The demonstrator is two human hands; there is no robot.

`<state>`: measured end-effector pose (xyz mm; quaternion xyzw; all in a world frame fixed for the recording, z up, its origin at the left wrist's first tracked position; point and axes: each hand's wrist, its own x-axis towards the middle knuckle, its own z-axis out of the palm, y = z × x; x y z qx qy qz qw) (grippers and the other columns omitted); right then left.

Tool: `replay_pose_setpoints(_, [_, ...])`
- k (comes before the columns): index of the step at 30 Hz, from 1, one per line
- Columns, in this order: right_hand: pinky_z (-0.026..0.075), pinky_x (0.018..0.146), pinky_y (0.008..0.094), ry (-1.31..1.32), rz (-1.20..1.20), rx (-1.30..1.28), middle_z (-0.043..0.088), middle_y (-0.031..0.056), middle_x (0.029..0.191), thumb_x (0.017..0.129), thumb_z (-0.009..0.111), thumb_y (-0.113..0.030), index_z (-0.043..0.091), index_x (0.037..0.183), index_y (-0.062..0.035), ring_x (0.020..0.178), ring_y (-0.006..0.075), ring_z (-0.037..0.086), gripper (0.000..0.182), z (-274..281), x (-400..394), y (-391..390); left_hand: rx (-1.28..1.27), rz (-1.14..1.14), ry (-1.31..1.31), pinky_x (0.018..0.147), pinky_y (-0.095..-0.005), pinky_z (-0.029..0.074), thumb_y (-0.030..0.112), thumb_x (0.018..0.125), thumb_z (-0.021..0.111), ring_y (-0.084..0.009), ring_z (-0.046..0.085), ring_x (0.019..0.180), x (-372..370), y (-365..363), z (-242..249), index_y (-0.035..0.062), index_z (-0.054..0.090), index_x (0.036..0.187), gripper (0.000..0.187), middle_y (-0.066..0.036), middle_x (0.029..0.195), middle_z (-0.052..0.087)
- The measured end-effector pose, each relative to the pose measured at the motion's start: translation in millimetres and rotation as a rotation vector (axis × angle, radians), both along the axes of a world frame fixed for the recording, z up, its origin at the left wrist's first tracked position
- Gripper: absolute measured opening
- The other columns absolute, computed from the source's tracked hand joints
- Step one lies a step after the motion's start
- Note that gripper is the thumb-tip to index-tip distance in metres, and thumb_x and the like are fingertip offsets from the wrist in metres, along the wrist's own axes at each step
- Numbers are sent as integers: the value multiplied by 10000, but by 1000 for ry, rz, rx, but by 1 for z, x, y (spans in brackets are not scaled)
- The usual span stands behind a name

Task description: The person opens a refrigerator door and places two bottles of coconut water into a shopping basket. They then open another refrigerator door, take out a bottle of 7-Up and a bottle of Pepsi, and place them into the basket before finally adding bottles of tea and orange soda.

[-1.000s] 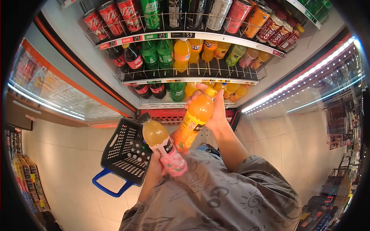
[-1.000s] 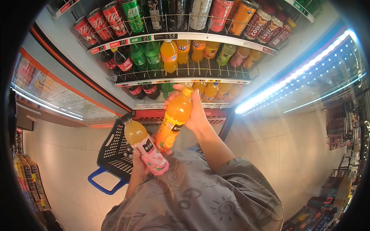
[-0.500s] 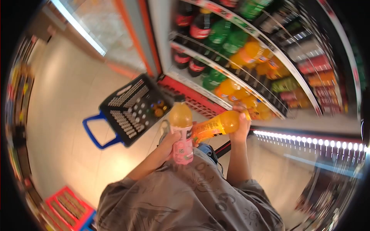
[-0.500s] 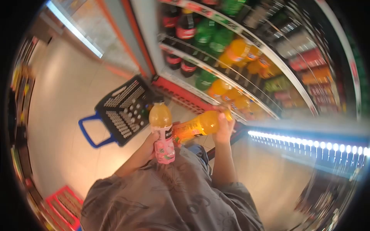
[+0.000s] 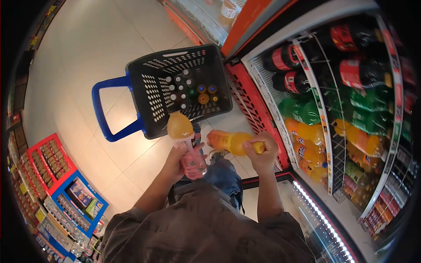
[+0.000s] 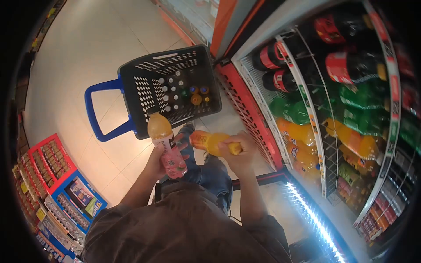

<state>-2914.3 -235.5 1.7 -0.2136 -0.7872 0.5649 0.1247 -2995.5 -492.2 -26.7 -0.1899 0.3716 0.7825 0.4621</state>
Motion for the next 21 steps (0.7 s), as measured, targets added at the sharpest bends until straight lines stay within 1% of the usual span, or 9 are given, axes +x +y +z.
replay_pose_setpoints(4, [467, 656, 281, -128, 94, 143, 607, 90, 749, 704, 785, -32, 662, 819, -30, 677, 186, 585, 169, -66, -81, -8, -87, 21, 13, 890, -452, 547, 407, 877, 661, -288, 539, 1215, -58, -17, -54, 30, 401, 1368, 672, -163, 1317, 527])
replay_pose_setpoints(6, [487, 689, 297, -151, -8, 150, 635, 104, 801, 718, 775, -45, 680, 882, -28, 730, 214, 617, 190, -120, -115, -5, -120, -44, 36, 842, -433, 566, 408, 878, 660, -287, 573, 1170, -81, -30, -83, 15, 441, 1312, 625, -168, 1239, 576])
replay_pose_setpoints(7, [498, 705, 305, -153, -62, 155, 650, 111, 827, 725, 770, -52, 689, 913, -27, 756, 227, 633, 207, -151, -135, -5, -172, -28, 65, 790, -402, 577, 422, 872, 664, -282, 634, 1061, -92, -29, -94, -3, 482, 1245, 594, -166, 1110, 624])
replay_pose_setpoints(9, [525, 774, 358, -204, -57, 109, 682, 136, 922, 743, 757, -91, 684, 1029, -13, 851, 279, 667, 305, -214, -176, -12, -200, -21, 62, 799, -397, 573, 423, 850, 689, -276, 650, 1016, -108, -37, -122, -6, 491, 1239, 612, -163, 1083, 630])
replay_pose_setpoints(11, [531, 835, 401, -246, 80, 358, 691, 161, 1006, 765, 739, -162, 662, 1145, -49, 924, 314, 676, 404, -288, -210, -17, -231, 13, 42, 806, -392, 569, 424, 823, 722, -270, 661, 979, -115, -44, -147, -14, 501, 1231, 638, -161, 1055, 636])
replay_pose_setpoints(13, [529, 844, 371, -371, 213, 488, 686, 161, 1076, 790, 720, -188, 662, 1176, -69, 947, 312, 673, 408, -356, -241, -28, -265, 85, 15, 812, -386, 566, 425, 790, 763, -264, 669, 947, -115, -46, -169, -26, 512, 1220, 672, -157, 1025, 642])
replay_pose_setpoints(16, [528, 853, 425, -565, 266, 511, 687, 167, 1073, 795, 683, -338, 669, 1191, -157, 974, 351, 660, 436, -451, -274, -27, -296, 163, -35, 828, -388, 563, 426, 749, 813, -256, 670, 941, -113, -50, -192, -39, 525, 1214, 718, -153, 1022, 644])
replay_pose_setpoints(20, [534, 837, 456, -874, 362, 537, 695, 176, 1059, 800, 661, -440, 659, 1215, -217, 970, 366, 668, 472, -520, -306, -45, -283, 134, -161, 843, -400, 566, 418, 713, 846, -253, 676, 915, -114, -60, -214, -42, 549, 1191, 726, -155, 1018, 653])
replay_pose_setpoints(21, [501, 937, 433, -994, 402, 470, 675, 187, 1143, 806, 654, -402, 627, 1278, -206, 1079, 357, 635, 512, -517, -316, -53, -312, 96, -158, 861, -408, 560, 387, 709, 849, -255, 674, 942, -116, -64, -218, -37, 556, 1177, 696, -157, 1032, 654])
